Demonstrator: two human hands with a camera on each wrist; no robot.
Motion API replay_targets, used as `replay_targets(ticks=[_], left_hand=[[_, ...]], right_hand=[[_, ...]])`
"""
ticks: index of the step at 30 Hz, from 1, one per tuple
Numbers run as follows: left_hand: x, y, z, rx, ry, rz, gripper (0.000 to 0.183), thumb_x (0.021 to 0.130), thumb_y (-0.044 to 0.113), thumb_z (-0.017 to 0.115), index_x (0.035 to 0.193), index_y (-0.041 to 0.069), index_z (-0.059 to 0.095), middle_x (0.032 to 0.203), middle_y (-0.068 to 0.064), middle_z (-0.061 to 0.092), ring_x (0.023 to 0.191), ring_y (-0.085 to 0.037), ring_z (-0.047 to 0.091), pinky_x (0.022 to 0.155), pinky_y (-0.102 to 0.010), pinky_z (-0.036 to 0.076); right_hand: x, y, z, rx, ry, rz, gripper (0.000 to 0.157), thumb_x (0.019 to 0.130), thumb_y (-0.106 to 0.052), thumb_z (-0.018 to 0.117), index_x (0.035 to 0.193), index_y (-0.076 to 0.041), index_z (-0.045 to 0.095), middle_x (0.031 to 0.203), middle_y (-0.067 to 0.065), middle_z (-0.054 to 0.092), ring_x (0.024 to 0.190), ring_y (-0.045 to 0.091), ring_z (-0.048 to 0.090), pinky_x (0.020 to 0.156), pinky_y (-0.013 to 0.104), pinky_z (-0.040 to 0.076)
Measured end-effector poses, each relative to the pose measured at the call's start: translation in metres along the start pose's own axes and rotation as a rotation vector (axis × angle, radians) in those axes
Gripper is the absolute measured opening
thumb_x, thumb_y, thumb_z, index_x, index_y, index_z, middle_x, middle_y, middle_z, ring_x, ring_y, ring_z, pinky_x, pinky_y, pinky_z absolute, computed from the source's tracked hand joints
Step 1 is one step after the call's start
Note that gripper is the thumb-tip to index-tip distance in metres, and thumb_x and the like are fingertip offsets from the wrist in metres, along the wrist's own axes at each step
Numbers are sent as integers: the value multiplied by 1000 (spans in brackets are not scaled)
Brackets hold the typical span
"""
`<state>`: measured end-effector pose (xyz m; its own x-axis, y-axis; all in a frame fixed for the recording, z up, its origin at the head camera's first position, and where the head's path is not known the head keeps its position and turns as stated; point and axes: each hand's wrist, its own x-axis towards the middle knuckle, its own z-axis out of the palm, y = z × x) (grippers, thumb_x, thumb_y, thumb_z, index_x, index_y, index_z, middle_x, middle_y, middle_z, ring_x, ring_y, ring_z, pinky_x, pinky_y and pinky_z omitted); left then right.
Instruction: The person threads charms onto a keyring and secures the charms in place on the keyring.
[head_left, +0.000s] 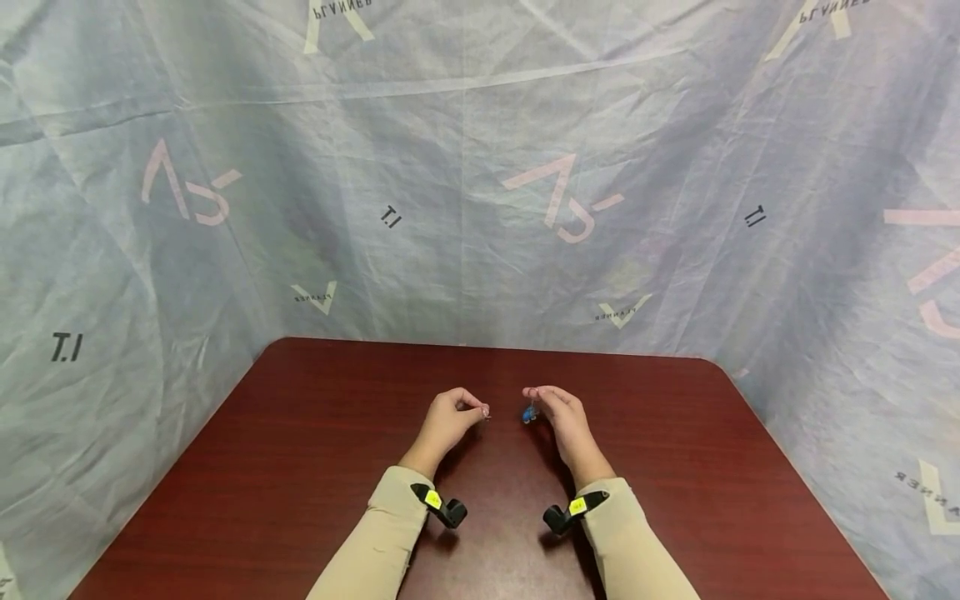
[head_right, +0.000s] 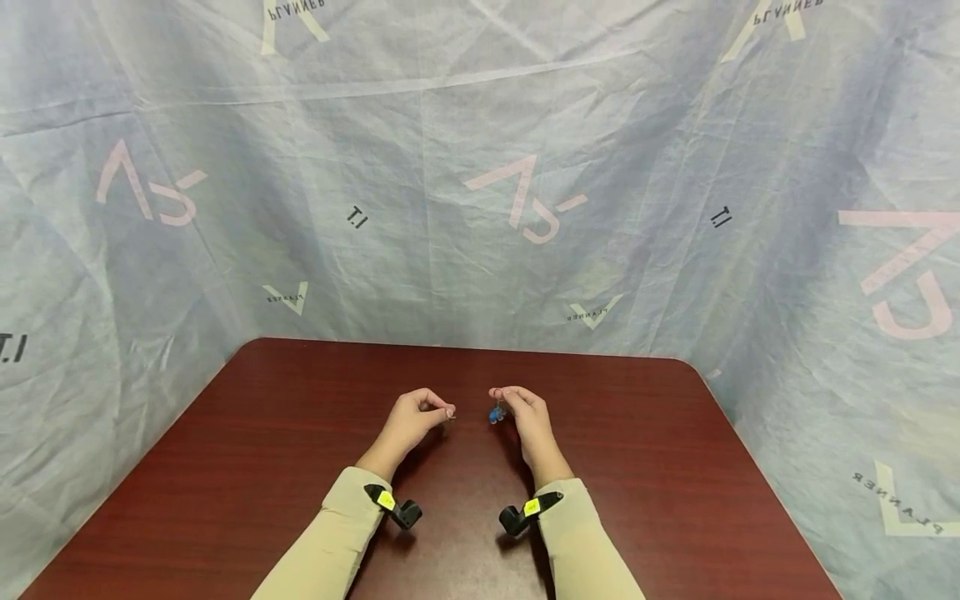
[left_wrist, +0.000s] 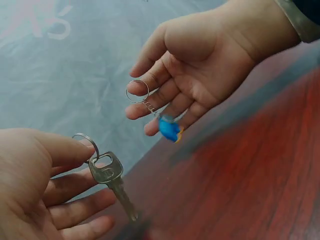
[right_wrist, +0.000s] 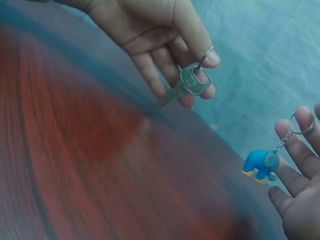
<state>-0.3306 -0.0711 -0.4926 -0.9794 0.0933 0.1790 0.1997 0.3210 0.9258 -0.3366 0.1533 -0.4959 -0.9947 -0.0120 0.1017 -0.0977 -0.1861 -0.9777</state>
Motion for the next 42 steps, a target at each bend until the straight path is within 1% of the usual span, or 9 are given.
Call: replay_targets(ticks=[6,11,14,19,25,29,35,39,42], left_hand=[[-1,9,-3,-180,-28,-78,12,89,11,78,88,4,69,90,-7,75,85,-23,73,72,-34,60],[-1,21,-5,-218,-36,-70,10,90,8,76,87,2,69,90,-8,75,82,-22,74,69,-36,61],[-3,30,-7,-192,-20,-39,9,90,7,75,86,1,69,90,-9,75,79,-23,74,66,-36,61],[-6,45,-11,-110,14,18,9,90,9,75,86,3,70,86,-8,75,77,-35,74,62,-34,61],[-10,58,-13,-40,50,60,9,89,12,77,84,7,71,81,-3,75,64,-19,72,59,-30,59],[-14,67,-17,-28,65,83,9,89,12,77,84,7,71,80,-3,74,61,-15,70,59,-30,59],[-18,75,-20,-8,72,103,8,89,11,77,85,7,71,79,-3,73,63,-20,71,59,-30,59],[-19,79,-22,17,82,105,7,89,12,77,86,8,71,76,-2,73,65,-28,72,56,-30,57],[-20,81,-24,18,78,90,7,89,11,77,86,8,71,77,-3,73,63,-26,71,56,-30,57]], right_hand=[[-1,-7,4,187,-65,-15,21,104,-8,53,98,-4,72,103,5,76,106,13,69,99,26,47],[-4,-16,8,222,-104,-56,14,102,-8,58,99,-4,71,104,4,76,108,15,70,100,28,49],[-6,-22,12,219,-124,-73,13,102,-10,60,102,-2,70,106,6,76,109,18,70,99,29,50],[-10,-29,17,200,-163,-77,16,102,-15,62,105,-1,68,108,8,75,105,21,71,93,32,54],[-12,-35,23,176,-173,-74,15,101,-17,65,108,-4,67,105,5,75,96,20,73,87,33,57],[-15,-41,28,163,-174,-84,18,100,-16,65,112,-2,68,103,4,75,92,20,74,84,32,58],[-22,-54,36,79,-200,-141,40,100,-15,66,126,15,58,103,2,75,88,18,73,80,32,59],[-27,-61,40,3,-222,-174,42,99,-18,67,127,13,59,105,3,74,87,18,73,81,32,59],[-28,-63,42,-21,-227,-182,39,99,-18,67,126,11,61,106,5,74,87,18,74,82,32,59]])
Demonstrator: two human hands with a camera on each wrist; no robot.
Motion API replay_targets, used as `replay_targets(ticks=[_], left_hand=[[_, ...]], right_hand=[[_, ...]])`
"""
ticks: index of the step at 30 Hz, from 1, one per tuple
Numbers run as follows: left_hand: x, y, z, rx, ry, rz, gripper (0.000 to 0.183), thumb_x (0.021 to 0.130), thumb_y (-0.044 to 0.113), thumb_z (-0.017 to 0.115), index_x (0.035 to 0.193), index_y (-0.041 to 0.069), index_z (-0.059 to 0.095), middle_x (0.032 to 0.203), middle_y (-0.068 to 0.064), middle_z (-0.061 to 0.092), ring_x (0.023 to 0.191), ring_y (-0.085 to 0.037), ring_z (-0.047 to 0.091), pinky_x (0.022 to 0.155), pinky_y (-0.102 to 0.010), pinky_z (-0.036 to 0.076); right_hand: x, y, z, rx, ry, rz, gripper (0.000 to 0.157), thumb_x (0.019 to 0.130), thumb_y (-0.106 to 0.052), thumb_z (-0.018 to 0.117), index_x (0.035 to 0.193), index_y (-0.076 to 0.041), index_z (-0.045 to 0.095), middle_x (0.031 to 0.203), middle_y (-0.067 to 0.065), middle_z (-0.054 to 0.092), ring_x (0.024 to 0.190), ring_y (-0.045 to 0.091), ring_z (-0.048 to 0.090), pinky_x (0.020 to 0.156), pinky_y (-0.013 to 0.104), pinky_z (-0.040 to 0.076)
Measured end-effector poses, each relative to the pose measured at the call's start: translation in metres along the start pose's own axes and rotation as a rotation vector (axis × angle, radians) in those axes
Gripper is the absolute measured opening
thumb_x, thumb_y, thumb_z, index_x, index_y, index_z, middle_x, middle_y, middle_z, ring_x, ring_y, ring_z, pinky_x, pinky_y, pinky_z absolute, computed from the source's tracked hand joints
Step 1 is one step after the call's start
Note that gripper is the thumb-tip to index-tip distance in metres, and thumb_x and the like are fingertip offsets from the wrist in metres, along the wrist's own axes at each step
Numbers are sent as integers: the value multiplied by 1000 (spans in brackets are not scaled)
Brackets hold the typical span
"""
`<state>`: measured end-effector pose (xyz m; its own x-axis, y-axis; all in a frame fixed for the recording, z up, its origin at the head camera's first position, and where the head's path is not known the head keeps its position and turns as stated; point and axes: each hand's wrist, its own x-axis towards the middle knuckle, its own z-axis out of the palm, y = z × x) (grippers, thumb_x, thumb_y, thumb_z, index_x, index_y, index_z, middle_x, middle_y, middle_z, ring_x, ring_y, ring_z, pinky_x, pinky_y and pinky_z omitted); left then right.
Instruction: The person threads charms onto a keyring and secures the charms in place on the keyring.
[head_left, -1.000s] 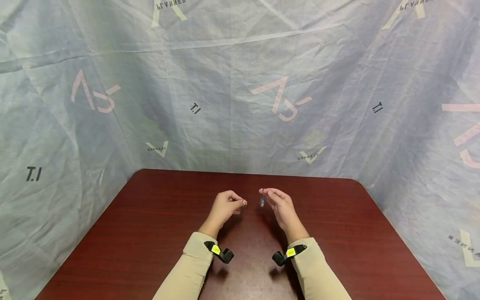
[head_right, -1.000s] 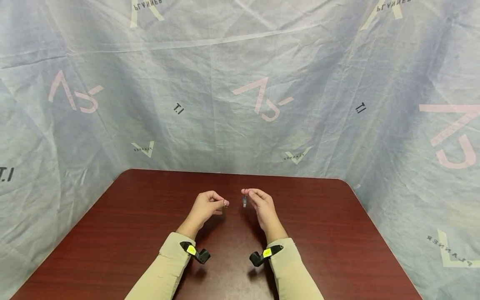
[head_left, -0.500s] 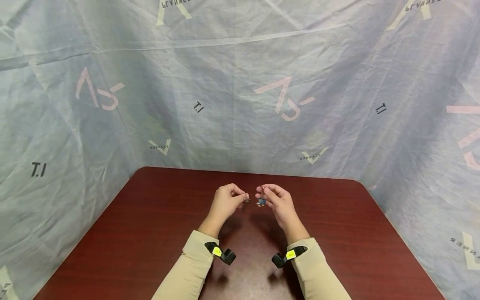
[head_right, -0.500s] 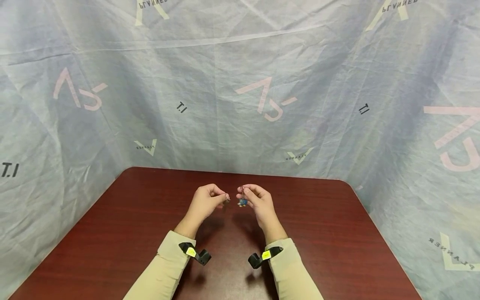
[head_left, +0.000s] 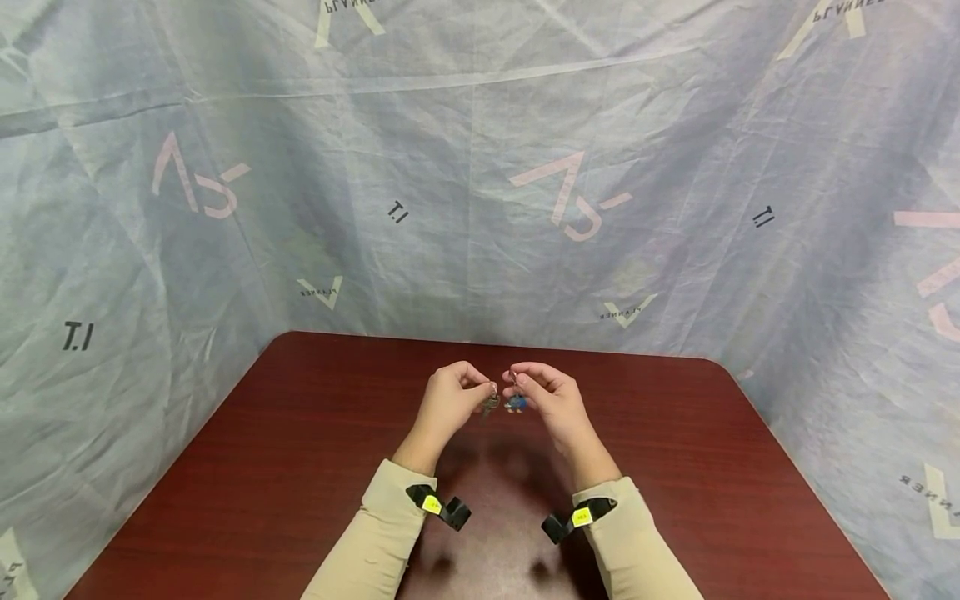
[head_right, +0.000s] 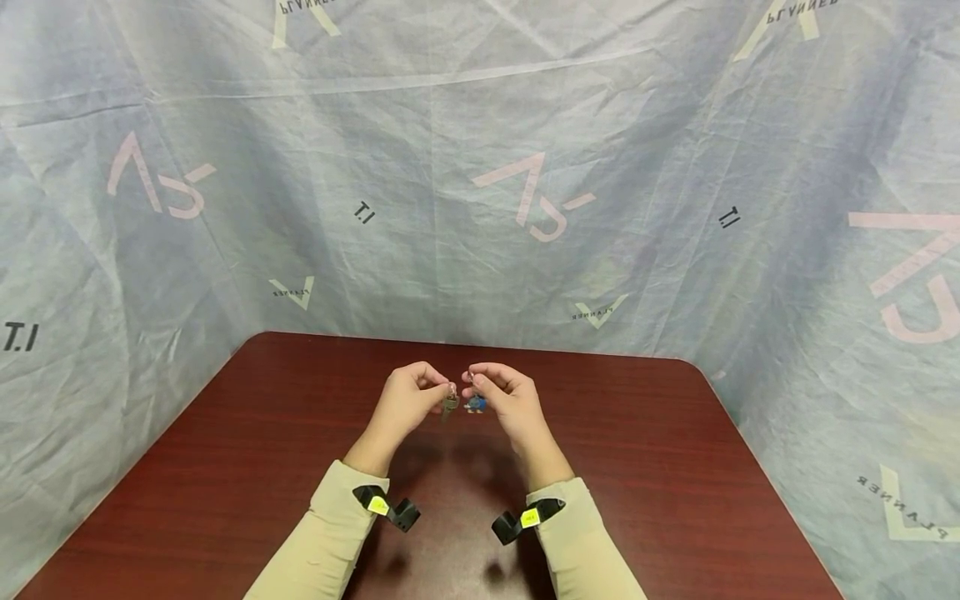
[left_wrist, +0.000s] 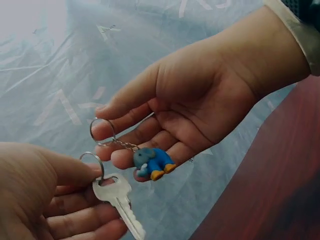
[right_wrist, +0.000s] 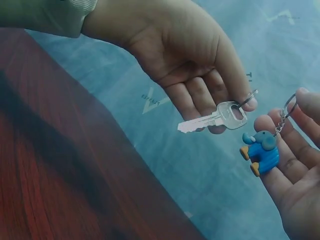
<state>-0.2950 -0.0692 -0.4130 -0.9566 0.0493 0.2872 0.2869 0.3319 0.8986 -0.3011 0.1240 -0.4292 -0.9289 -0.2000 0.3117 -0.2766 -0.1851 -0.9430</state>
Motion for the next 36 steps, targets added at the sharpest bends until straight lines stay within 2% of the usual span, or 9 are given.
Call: replay_targets(ticks=[5,11,15,22,27,36], left_hand=[[-1,4,-3,-41,-44,-41,9,89,10,76,86,5,71,83,-6,72,64,-18,72,62,-33,60],[-2,5,-5,-95,-90,-63,9,91,8,76,88,2,70,85,-10,72,69,-20,74,66,-40,61],[-2,5,-6,-121,-91,-57,8,90,7,76,88,1,70,84,-10,73,69,-21,74,65,-40,61],[-4,9,-8,-71,-61,-26,7,90,7,76,86,3,72,81,-8,72,67,-20,73,62,-34,61],[-4,12,-10,-52,-69,-34,6,89,7,76,87,3,73,81,-8,73,66,-19,73,61,-32,60],[-4,11,-11,-27,-74,-39,7,89,9,78,84,5,74,79,-6,72,63,-17,72,59,-30,60]], right_hand=[[0,0,2,-55,-8,-17,36,100,-15,66,124,11,62,108,10,74,86,16,74,78,32,59],[0,1,3,-159,-41,-59,33,99,-12,67,122,10,64,109,18,73,87,12,73,77,30,59],[-1,-1,4,-194,-56,-87,27,98,-8,67,120,7,68,108,19,73,87,11,72,76,28,59],[-3,-3,7,-257,-106,-126,23,97,-4,67,119,3,71,108,15,74,90,13,71,71,33,60],[-4,-4,7,-290,-127,-135,19,97,-8,69,115,-4,74,107,14,74,89,17,71,70,36,60],[-3,-2,7,-320,-140,-174,18,97,-8,68,114,-5,75,108,10,73,86,19,70,68,36,60]])
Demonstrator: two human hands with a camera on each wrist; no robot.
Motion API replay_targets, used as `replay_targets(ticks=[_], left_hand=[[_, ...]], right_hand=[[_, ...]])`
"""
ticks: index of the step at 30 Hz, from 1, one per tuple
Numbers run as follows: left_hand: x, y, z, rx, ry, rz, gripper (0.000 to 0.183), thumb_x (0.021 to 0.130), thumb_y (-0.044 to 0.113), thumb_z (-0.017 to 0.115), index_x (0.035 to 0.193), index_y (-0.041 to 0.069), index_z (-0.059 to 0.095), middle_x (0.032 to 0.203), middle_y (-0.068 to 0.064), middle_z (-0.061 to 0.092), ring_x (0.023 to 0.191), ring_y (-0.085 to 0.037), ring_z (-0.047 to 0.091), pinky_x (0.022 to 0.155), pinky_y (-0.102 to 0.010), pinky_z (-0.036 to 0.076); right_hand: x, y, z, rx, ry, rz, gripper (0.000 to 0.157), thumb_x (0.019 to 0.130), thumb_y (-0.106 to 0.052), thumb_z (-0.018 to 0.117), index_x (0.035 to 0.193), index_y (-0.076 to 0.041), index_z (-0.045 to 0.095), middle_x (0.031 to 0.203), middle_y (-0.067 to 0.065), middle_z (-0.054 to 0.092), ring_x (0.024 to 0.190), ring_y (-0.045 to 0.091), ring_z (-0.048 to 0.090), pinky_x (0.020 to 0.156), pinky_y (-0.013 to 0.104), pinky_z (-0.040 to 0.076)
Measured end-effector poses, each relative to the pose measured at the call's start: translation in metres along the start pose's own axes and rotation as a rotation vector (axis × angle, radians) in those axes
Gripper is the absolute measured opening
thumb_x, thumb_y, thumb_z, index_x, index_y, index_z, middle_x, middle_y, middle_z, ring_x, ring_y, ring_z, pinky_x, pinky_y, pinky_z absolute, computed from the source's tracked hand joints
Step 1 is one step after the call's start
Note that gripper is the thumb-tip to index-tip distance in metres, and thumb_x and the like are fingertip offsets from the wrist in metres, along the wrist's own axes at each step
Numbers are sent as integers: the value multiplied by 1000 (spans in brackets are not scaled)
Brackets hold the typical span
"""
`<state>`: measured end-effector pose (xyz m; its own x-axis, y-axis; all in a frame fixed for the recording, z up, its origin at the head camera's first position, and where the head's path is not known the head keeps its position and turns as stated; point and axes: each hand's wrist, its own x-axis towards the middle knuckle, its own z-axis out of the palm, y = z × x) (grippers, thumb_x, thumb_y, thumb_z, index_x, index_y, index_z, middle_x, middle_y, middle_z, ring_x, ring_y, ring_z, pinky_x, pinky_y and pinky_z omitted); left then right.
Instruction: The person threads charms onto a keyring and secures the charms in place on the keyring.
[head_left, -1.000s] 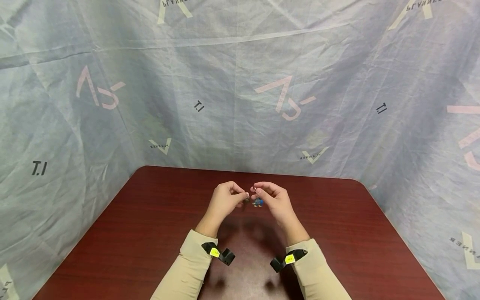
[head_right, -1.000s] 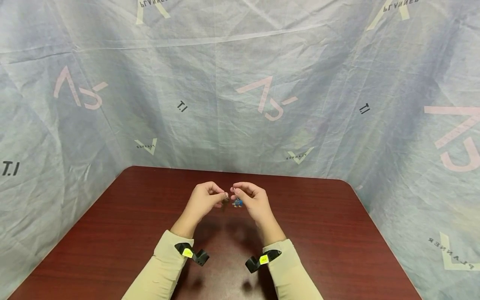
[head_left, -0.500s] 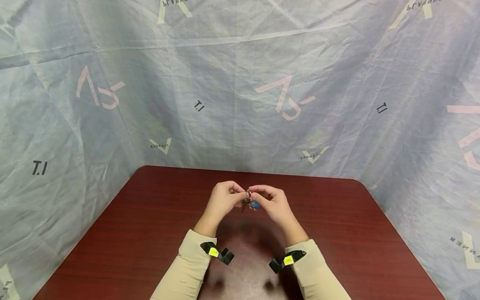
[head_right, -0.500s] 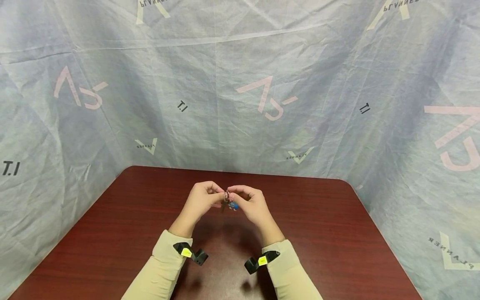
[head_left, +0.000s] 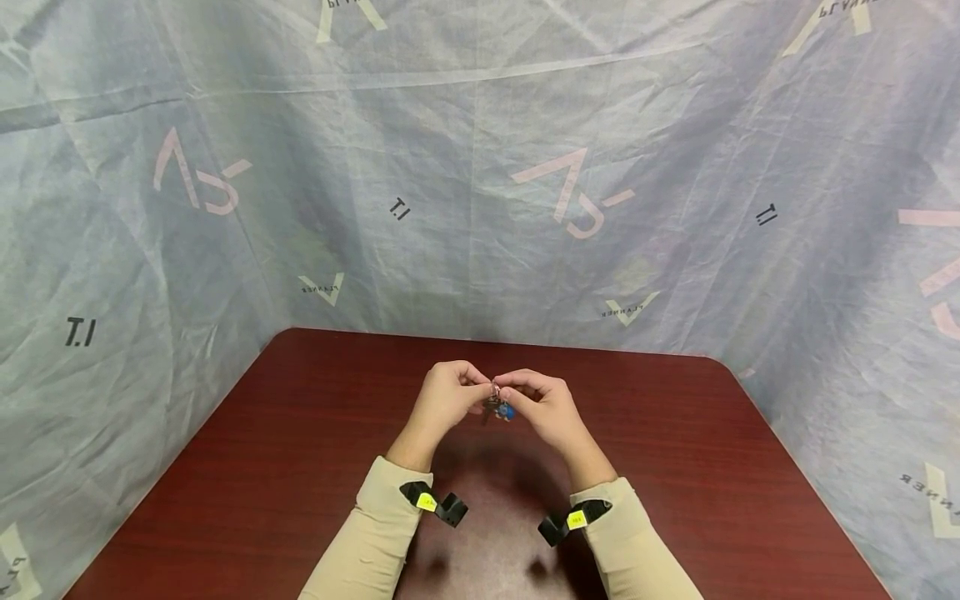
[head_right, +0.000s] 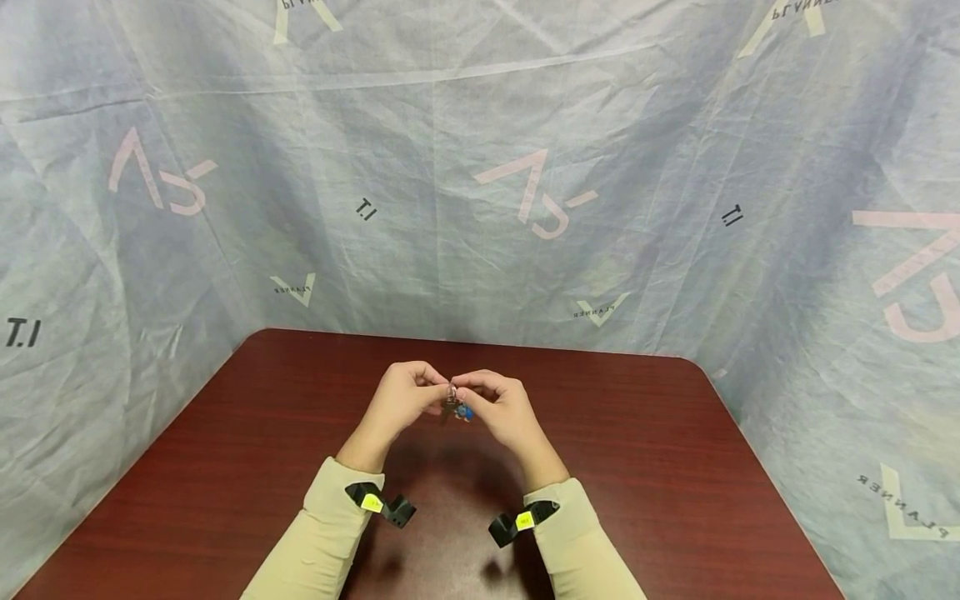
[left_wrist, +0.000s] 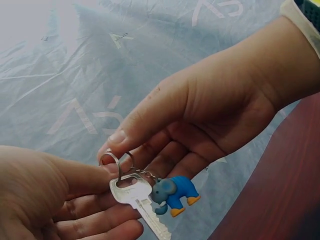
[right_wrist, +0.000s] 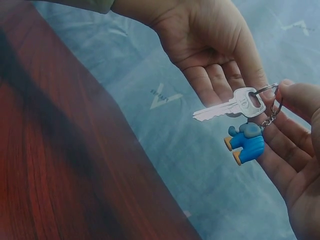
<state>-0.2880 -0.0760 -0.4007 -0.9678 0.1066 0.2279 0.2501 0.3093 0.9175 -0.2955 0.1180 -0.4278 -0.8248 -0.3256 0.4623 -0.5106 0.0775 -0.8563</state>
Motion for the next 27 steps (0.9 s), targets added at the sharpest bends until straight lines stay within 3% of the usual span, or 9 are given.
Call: replay_targets(ticks=[6,12,18,22,27], left_hand=[[0,0,0,2,-5,0,7,89,9,77,85,5,73,79,-6,72,63,-17,72,60,-31,60],[-1,1,-1,16,-6,0,8,90,9,77,85,5,73,79,-6,71,63,-18,71,60,-30,60],[-2,4,0,70,8,21,8,91,9,75,84,6,73,76,-3,70,61,-19,70,59,-30,59],[-3,4,1,129,17,31,8,90,10,75,82,8,73,71,-1,69,57,-14,66,56,-29,57],[-4,5,1,142,5,36,8,91,9,74,82,8,73,70,-1,69,56,-13,65,55,-29,56]], right_hand=[[0,0,0,-2,-1,-5,20,97,-3,67,115,-1,74,111,15,72,86,24,70,68,45,60],[1,0,0,-27,-16,-15,18,97,-8,68,114,-4,75,110,13,72,85,21,70,69,46,60],[1,0,1,-14,-16,-20,19,96,1,67,113,2,74,111,18,71,86,15,70,67,33,59],[1,-3,1,-23,-28,-22,18,94,5,66,111,7,73,109,23,70,87,13,70,67,29,58],[-2,-27,3,-74,-39,-45,16,94,5,67,108,8,74,104,22,70,88,11,68,68,27,57]])
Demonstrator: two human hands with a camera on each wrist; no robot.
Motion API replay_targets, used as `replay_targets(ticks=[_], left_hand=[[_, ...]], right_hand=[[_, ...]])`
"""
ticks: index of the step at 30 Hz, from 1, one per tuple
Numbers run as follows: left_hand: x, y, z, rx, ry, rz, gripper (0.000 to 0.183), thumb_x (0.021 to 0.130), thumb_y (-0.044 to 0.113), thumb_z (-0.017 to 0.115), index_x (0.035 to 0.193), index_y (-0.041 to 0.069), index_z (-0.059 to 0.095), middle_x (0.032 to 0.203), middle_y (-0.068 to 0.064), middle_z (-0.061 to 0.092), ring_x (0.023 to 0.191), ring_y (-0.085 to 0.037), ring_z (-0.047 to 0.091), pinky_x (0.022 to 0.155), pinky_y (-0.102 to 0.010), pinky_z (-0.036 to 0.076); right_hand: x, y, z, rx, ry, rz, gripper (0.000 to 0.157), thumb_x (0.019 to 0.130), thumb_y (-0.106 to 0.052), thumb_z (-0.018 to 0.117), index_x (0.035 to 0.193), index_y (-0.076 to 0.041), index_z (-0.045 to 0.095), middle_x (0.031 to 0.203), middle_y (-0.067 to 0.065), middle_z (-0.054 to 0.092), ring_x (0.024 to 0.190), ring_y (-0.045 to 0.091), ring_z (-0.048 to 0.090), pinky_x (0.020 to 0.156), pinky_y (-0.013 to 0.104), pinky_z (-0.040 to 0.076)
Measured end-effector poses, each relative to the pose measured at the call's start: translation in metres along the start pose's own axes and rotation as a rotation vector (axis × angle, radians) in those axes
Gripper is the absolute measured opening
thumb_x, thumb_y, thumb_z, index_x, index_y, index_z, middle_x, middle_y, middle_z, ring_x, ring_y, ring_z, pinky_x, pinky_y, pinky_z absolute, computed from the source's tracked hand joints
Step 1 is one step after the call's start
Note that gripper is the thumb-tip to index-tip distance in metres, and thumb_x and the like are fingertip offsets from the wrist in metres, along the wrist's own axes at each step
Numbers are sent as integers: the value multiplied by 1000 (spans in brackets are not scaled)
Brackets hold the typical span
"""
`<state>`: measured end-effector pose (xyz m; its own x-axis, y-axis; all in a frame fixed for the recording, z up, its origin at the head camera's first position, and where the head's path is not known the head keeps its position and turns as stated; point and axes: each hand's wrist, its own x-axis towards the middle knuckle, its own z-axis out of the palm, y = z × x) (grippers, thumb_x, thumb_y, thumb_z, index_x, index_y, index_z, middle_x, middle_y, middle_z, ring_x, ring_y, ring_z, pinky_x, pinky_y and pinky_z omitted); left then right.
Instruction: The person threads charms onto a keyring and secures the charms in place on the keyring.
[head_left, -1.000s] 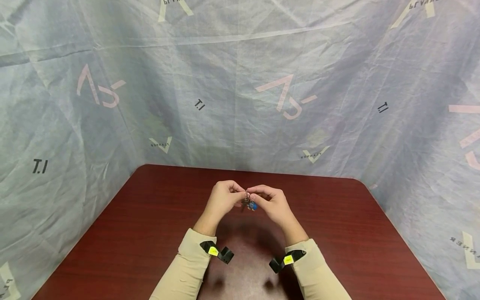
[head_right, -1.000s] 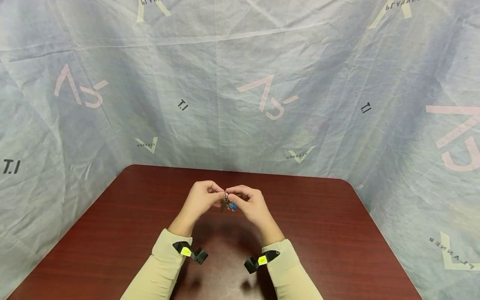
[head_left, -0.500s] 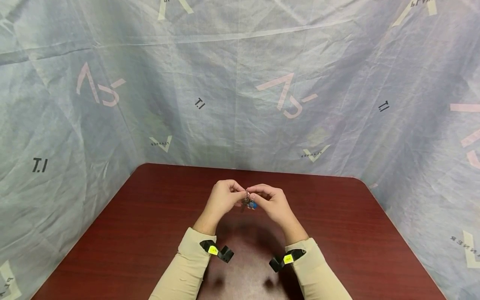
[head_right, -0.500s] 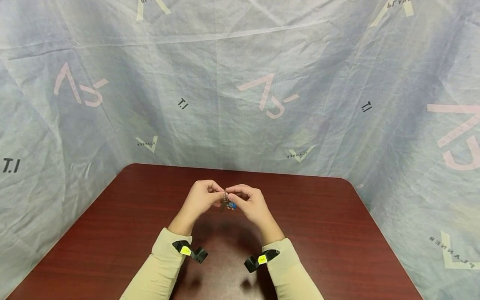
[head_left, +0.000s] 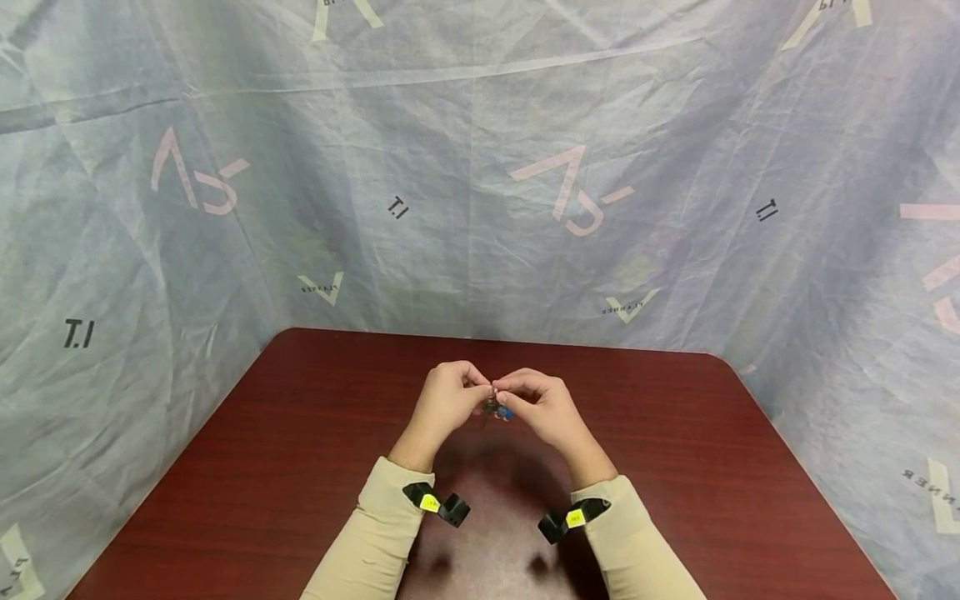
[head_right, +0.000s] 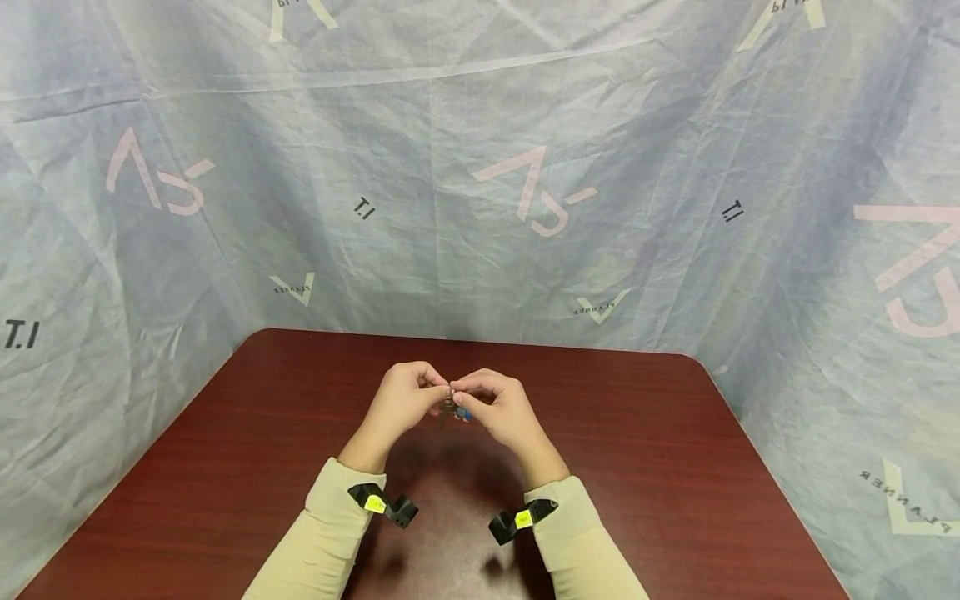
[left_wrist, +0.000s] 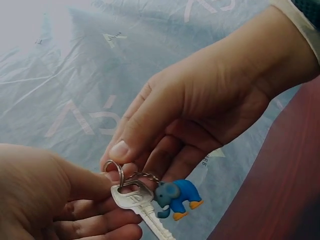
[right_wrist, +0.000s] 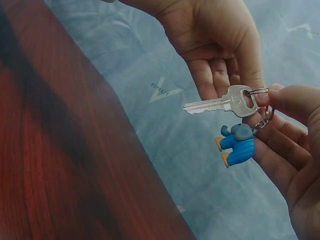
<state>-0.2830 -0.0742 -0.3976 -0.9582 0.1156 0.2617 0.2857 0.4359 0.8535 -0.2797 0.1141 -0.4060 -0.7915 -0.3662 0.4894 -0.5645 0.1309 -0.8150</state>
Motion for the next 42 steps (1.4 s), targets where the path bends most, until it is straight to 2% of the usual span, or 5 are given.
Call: replay_targets(ticks=[15,21,26,35,42], left_hand=[[1,-3,-1,-143,-32,-2,4,93,10,74,94,6,73,84,-5,73,75,-26,74,72,-43,61],[0,-4,1,-99,-32,45,13,95,16,73,106,9,73,95,-3,74,81,-18,72,70,-32,59],[1,-5,4,-80,-68,98,28,90,14,78,116,12,67,107,-1,71,94,-16,69,78,-33,58],[1,-2,8,2,-24,195,26,88,9,79,112,12,67,101,1,67,88,-13,67,78,-31,57],[1,-1,8,38,27,231,24,87,12,82,108,10,70,98,0,70,87,-14,68,79,-39,58]], right_hand=[[-2,-15,4,-170,136,-64,13,91,2,73,103,3,75,99,14,72,75,19,69,62,29,56],[-2,-15,4,-150,200,-53,13,91,3,72,103,7,74,96,18,72,75,28,71,65,33,60],[-2,-15,4,-155,245,-21,15,91,0,73,104,7,74,93,17,74,75,17,70,66,34,59],[-1,-20,3,-127,238,24,15,92,-1,73,105,7,74,97,18,74,77,17,71,66,25,57],[0,-19,2,-104,231,-2,16,92,1,72,105,9,74,99,20,73,80,13,71,69,33,59]])
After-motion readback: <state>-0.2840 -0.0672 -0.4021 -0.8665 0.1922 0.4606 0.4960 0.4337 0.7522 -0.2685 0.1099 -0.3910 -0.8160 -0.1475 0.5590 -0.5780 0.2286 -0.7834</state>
